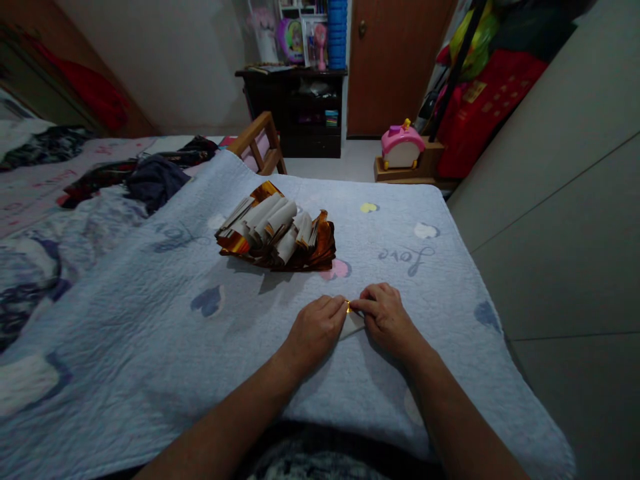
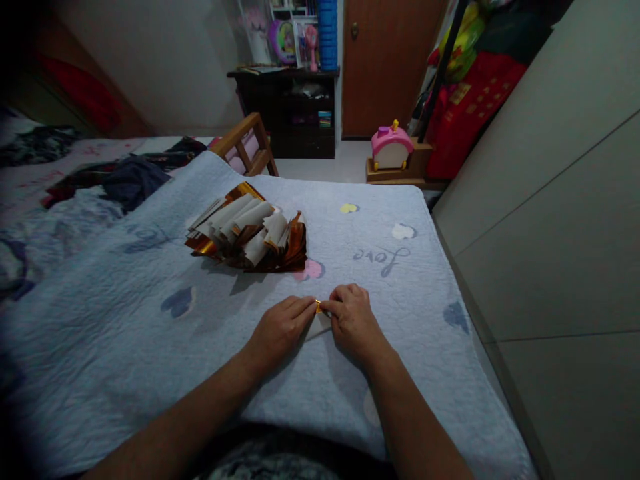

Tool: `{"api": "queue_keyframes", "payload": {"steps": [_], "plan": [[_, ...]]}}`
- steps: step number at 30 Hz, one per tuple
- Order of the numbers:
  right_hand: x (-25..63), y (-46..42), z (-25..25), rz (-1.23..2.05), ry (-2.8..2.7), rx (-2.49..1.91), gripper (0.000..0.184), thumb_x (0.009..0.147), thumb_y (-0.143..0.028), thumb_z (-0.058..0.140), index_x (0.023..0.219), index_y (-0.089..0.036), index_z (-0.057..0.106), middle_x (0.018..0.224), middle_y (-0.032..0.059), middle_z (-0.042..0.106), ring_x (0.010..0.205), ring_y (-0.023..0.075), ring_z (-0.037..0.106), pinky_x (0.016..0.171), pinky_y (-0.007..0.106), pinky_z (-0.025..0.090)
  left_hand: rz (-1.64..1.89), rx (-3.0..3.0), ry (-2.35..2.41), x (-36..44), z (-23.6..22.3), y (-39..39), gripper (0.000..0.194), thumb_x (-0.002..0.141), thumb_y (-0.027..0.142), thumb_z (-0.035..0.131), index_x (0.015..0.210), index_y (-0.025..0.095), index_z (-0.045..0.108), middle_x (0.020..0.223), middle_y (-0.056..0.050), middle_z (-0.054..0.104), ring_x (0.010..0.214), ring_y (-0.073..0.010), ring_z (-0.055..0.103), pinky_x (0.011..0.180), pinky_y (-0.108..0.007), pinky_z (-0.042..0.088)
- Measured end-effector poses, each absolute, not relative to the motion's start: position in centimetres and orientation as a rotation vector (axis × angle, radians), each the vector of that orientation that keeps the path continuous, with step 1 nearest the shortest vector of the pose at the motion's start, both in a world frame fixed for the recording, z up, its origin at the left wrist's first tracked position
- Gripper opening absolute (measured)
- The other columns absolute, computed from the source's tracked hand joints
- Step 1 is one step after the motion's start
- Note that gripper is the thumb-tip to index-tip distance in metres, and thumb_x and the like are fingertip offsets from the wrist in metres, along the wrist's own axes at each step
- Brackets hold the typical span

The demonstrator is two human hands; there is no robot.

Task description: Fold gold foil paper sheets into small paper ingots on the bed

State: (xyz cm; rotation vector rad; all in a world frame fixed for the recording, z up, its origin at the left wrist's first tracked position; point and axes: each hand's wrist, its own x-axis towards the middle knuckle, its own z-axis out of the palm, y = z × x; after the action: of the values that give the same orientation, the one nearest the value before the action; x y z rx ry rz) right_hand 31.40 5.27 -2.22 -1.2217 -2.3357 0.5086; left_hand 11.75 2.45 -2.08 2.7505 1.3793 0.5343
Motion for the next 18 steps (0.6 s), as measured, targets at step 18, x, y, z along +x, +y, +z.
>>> {"api": "queue_keyframes", "payload": {"steps": [18], "plan": [[32.2,5.7,-1.5,0.514,-2.414,-1.156,0.047,0.084,0.002,0.056,0.111,-0.031,0.077,0.093,0.0057,0.060,0.092,0.0217,0.049,0.084,0.037,0.040,0.502,2.777,1.412,11.7,-1.8,2.4,0.014,0.098,0.015,0.055,0.107,0.014,0.065,0.109,-0.009,0.071,0.091,-0.0227,0.060,0.080,-0.036,0.058]]}}
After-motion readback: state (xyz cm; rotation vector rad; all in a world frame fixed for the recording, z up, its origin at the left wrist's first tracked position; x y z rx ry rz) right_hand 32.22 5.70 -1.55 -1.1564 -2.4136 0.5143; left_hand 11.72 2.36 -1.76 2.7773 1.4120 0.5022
